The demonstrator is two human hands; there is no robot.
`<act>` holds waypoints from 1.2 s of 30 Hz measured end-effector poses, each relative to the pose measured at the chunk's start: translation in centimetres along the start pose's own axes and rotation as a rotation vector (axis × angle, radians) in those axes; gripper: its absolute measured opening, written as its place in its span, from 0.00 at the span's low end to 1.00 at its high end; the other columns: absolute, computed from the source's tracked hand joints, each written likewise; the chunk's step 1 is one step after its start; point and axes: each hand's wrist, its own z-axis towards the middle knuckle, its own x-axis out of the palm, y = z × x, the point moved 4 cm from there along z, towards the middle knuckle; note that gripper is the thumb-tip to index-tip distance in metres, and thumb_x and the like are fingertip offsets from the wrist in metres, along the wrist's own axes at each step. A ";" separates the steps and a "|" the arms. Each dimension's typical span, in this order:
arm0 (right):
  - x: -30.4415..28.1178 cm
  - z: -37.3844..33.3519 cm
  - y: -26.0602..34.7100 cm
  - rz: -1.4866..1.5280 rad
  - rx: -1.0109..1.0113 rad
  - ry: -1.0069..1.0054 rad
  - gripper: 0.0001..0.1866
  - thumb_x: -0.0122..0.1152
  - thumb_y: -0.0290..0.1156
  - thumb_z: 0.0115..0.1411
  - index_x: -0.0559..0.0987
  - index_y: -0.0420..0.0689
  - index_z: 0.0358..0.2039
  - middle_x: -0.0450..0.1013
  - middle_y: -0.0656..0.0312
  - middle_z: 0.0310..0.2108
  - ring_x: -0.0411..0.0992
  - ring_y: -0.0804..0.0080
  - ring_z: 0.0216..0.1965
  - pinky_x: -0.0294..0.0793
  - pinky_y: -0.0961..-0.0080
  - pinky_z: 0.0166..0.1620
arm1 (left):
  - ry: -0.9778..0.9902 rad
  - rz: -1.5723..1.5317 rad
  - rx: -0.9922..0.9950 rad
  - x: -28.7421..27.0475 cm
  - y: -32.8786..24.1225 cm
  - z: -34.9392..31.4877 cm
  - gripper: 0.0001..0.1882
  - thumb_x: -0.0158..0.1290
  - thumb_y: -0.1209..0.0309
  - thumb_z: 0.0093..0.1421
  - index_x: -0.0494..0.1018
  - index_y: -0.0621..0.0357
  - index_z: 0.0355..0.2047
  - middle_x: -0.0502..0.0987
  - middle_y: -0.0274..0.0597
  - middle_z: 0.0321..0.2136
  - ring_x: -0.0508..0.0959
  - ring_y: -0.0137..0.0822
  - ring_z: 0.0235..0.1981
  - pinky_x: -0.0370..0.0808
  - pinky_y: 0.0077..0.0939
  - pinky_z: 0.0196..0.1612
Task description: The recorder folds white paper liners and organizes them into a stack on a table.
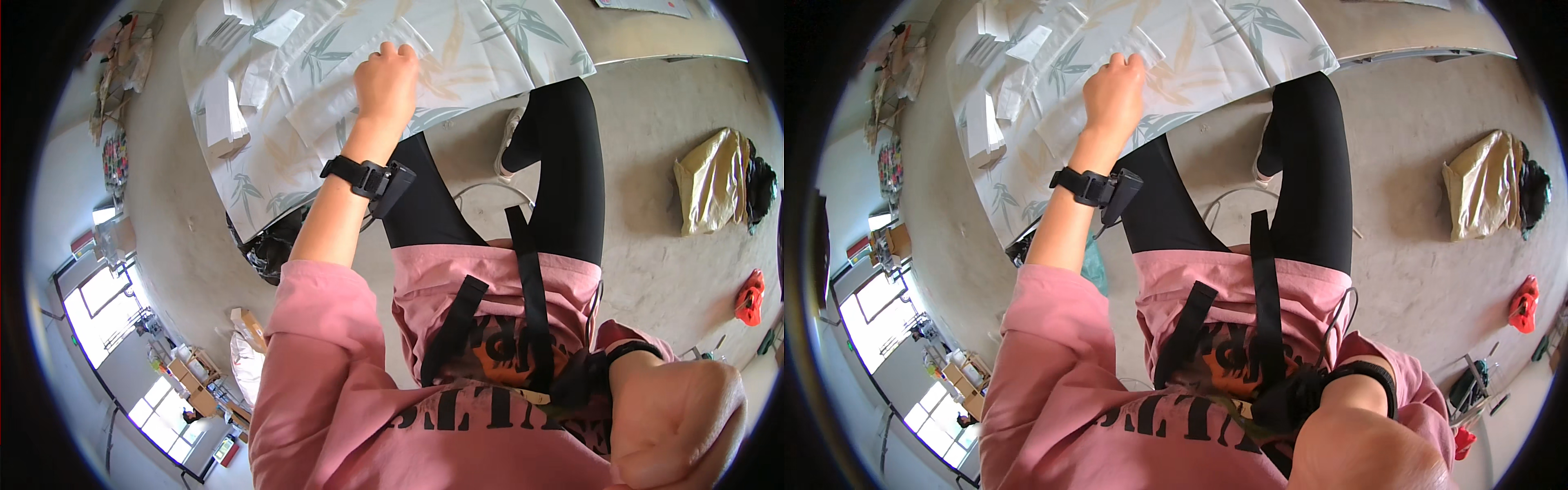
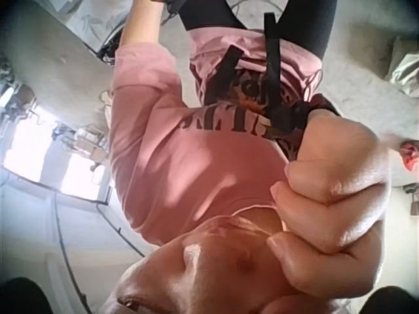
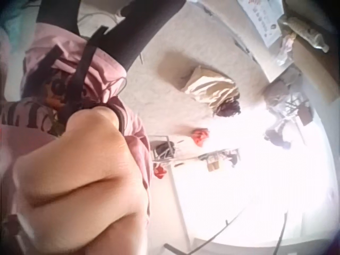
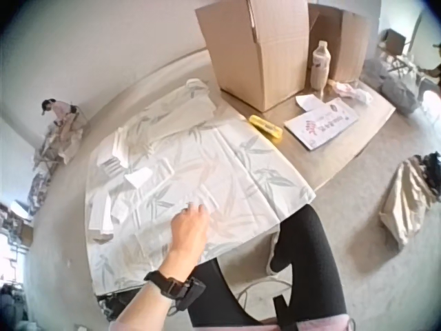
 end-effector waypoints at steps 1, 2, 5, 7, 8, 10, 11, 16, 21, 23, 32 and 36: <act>-0.4 -1.7 1.2 0.006 -0.003 0.005 0.08 0.62 0.37 0.48 0.76 0.51 0.28 0.70 0.68 0.26 0.65 0.70 0.22 0.59 0.73 0.21 | 0.014 0.018 -0.001 0.0 -0.2 0.1 0.09 0.56 0.80 0.44 0.72 0.61 0.29 0.76 0.49 0.30 0.79 0.44 0.31 0.77 0.33 0.30; -0.1 -3.5 1.9 -0.030 0.073 -0.071 0.08 0.60 0.37 0.50 0.75 0.50 0.29 0.69 0.68 0.25 0.65 0.71 0.22 0.59 0.74 0.21 | 0.029 0.037 -0.003 0.1 -0.3 0.3 0.10 0.57 0.79 0.43 0.72 0.61 0.28 0.76 0.49 0.30 0.80 0.44 0.30 0.77 0.33 0.30; 0.4 -5.5 -1.8 -0.152 0.306 -0.315 0.07 0.54 0.34 0.55 0.74 0.46 0.32 0.68 0.69 0.23 0.64 0.75 0.21 0.59 0.78 0.21 | 0.051 0.058 0.021 0.0 -1.5 1.6 0.09 0.57 0.78 0.44 0.73 0.62 0.29 0.76 0.48 0.28 0.80 0.45 0.30 0.77 0.34 0.30; 1.3 -7.1 -3.7 -0.210 0.446 -0.448 0.07 0.51 0.33 0.59 0.73 0.44 0.33 0.67 0.69 0.21 0.64 0.78 0.21 0.59 0.80 0.20 | 0.033 0.064 -0.020 0.3 0.2 1.1 0.08 0.56 0.78 0.45 0.73 0.62 0.29 0.77 0.47 0.28 0.80 0.45 0.29 0.77 0.35 0.30; 1.3 -7.5 -4.8 -0.279 0.524 -0.525 0.08 0.49 0.32 0.60 0.73 0.43 0.34 0.67 0.70 0.20 0.63 0.79 0.21 0.59 0.82 0.20 | 0.011 0.032 -0.015 0.7 -0.3 1.8 0.07 0.55 0.78 0.46 0.73 0.61 0.29 0.77 0.46 0.27 0.81 0.45 0.29 0.77 0.35 0.30; 1.2 -8.6 -7.5 -0.394 0.658 -0.685 0.09 0.45 0.31 0.64 0.72 0.41 0.36 0.66 0.70 0.19 0.63 0.82 0.20 0.59 0.84 0.20 | -0.032 -0.007 -0.024 1.1 0.4 2.0 0.07 0.54 0.77 0.47 0.72 0.59 0.29 0.77 0.45 0.27 0.80 0.45 0.28 0.76 0.38 0.29; 0.7 -10.0 -7.2 -0.449 0.728 -0.753 0.09 0.43 0.30 0.66 0.72 0.40 0.37 0.65 0.70 0.18 0.62 0.83 0.20 0.59 0.85 0.20 | -0.056 -0.044 -0.053 0.8 1.2 1.5 0.06 0.53 0.76 0.48 0.72 0.57 0.30 0.76 0.44 0.27 0.80 0.46 0.28 0.76 0.40 0.28; -0.9 -14.0 -17.4 -0.085 1.154 -0.667 0.07 0.47 0.23 0.65 0.69 0.37 0.43 0.68 0.65 0.26 0.66 0.83 0.26 0.65 0.85 0.28 | -0.077 -0.245 -0.106 -1.9 0.7 -1.3 0.04 0.53 0.76 0.49 0.72 0.55 0.28 0.76 0.40 0.27 0.78 0.42 0.31 0.74 0.37 0.31; -1.8 -15.9 -23.4 -0.016 1.163 -0.754 0.10 0.50 0.25 0.64 0.68 0.37 0.45 0.74 0.59 0.37 0.73 0.77 0.41 0.72 0.80 0.42 | -0.091 -0.613 -0.153 -1.0 0.5 -3.9 0.06 0.52 0.79 0.49 0.72 0.56 0.28 0.75 0.39 0.29 0.77 0.41 0.34 0.73 0.34 0.34; -2.1 -15.9 -25.1 0.011 1.144 -0.770 0.13 0.53 0.24 0.62 0.67 0.36 0.46 0.74 0.56 0.40 0.73 0.73 0.45 0.71 0.78 0.46 | -0.112 -0.827 -0.216 -0.9 0.4 -4.3 0.06 0.53 0.80 0.49 0.72 0.59 0.29 0.75 0.40 0.30 0.76 0.42 0.34 0.73 0.34 0.36; -3.0 -14.0 -27.7 -0.237 1.137 -0.687 0.17 0.59 0.24 0.55 0.68 0.35 0.44 0.76 0.54 0.34 0.75 0.69 0.38 0.72 0.76 0.44 | -0.169 -0.946 -0.170 -1.5 -0.9 -3.4 0.13 0.55 0.80 0.49 0.73 0.59 0.37 0.77 0.42 0.32 0.77 0.44 0.38 0.74 0.32 0.40; -3.7 -13.5 -27.9 -0.308 1.059 -0.640 0.16 0.59 0.23 0.54 0.69 0.35 0.42 0.76 0.55 0.34 0.75 0.69 0.38 0.72 0.75 0.44 | -0.178 -0.964 -0.182 -1.1 -1.0 -3.3 0.11 0.55 0.79 0.50 0.74 0.60 0.36 0.77 0.43 0.33 0.77 0.43 0.37 0.74 0.31 0.39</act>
